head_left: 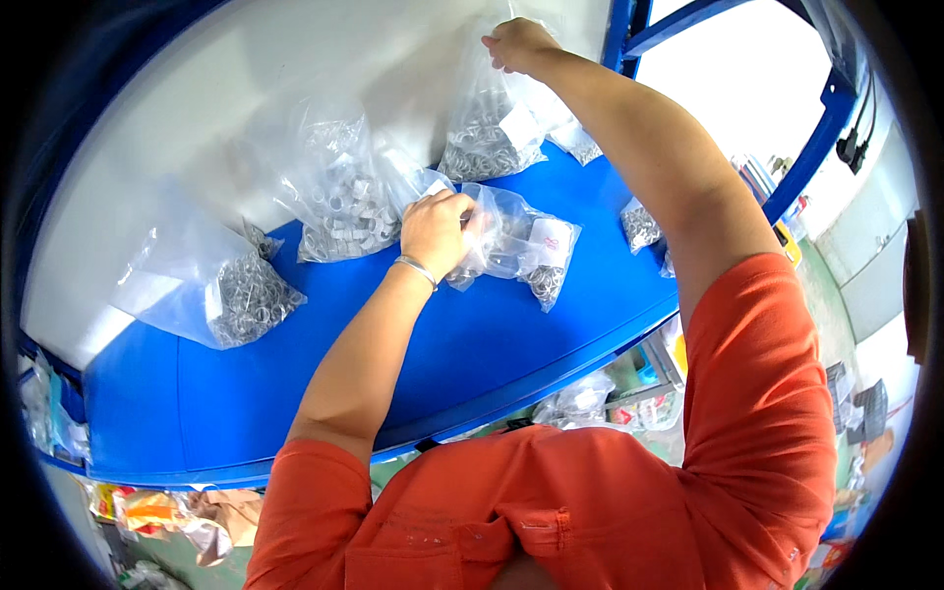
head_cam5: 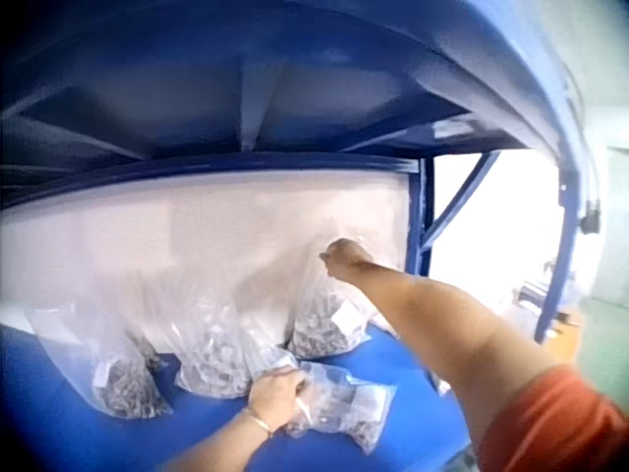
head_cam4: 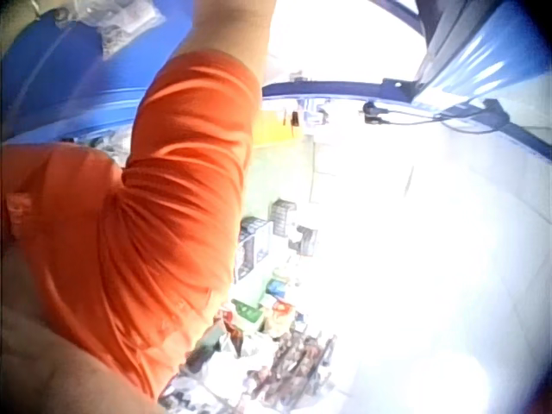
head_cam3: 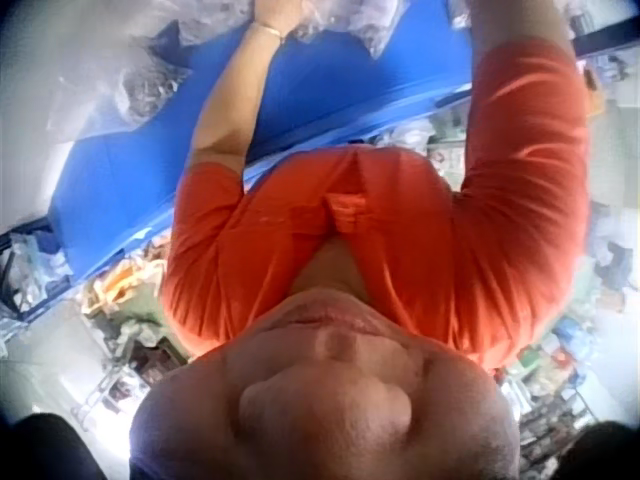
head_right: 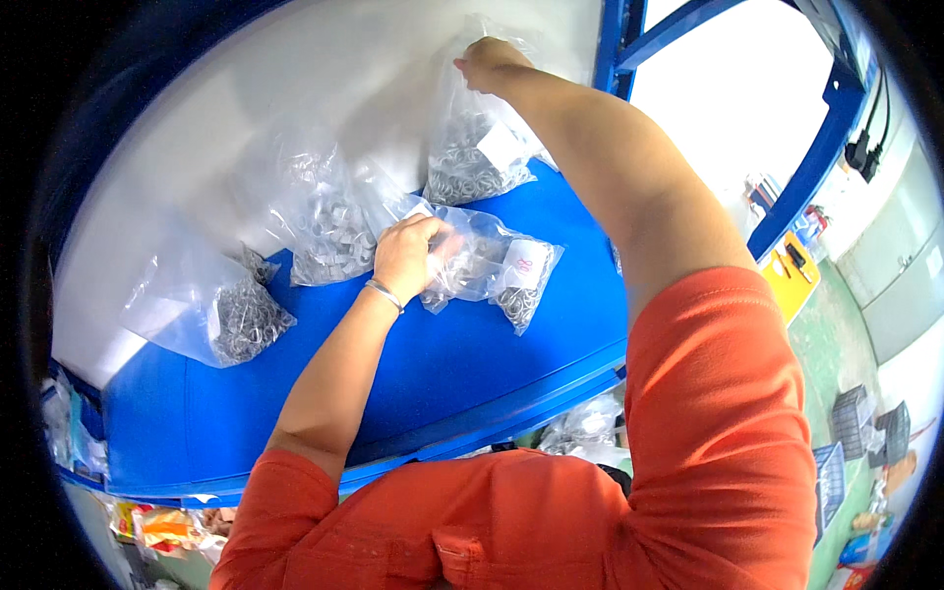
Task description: The person sorts small metal rings on a green table by hand, then walks to a blue shelf to retrieve a plastic bag of components while checking a label, and returns to the workstation to continue sorting.
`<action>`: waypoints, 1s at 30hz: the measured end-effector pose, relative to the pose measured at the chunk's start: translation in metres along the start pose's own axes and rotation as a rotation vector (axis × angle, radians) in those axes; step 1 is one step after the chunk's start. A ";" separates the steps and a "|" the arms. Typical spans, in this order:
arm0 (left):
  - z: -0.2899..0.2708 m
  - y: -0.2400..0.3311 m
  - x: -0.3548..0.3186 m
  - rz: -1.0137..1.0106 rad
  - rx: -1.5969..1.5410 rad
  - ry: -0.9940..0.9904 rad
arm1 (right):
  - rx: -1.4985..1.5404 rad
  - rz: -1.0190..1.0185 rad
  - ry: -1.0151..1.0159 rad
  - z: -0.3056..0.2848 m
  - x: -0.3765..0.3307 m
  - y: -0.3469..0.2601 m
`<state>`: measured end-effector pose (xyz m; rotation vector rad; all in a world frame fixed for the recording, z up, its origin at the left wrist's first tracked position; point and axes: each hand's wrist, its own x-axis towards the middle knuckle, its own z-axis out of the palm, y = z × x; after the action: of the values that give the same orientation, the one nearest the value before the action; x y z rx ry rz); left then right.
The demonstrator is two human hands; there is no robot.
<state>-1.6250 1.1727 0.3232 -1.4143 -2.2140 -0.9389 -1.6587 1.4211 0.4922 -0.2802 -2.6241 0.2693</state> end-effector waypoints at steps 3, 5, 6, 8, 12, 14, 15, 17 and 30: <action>-0.001 -0.002 -0.001 -0.016 0.009 0.010 | 0.067 0.033 0.145 0.008 0.004 0.004; -0.001 -0.004 -0.003 -0.018 0.003 0.021 | 0.201 0.123 0.226 0.010 0.000 0.000; -0.002 -0.005 -0.004 -0.020 -0.010 0.024 | 0.294 0.156 0.245 0.011 -0.002 -0.001; 0.000 -0.007 -0.004 -0.019 -0.031 0.022 | 0.414 0.231 0.283 0.015 -0.002 0.003; 0.003 -0.012 -0.004 -0.015 -0.067 0.038 | 0.773 0.243 0.536 0.022 0.006 0.009; 0.003 -0.015 -0.002 -0.024 -0.081 0.041 | 0.869 0.264 0.622 0.014 0.004 0.005; 0.003 -0.016 -0.003 -0.038 -0.084 0.032 | 0.917 0.275 0.666 0.009 0.004 0.004; 0.001 -0.015 -0.003 -0.060 -0.091 0.013 | 1.061 0.268 0.723 -0.003 -0.001 0.002; 0.005 -0.019 -0.003 -0.015 -0.110 0.034 | 1.785 0.169 0.543 -0.075 -0.040 -0.018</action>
<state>-1.6404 1.1684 0.3115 -1.4197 -2.1807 -1.0968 -1.5912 1.4048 0.5433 0.0801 -1.0666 1.9595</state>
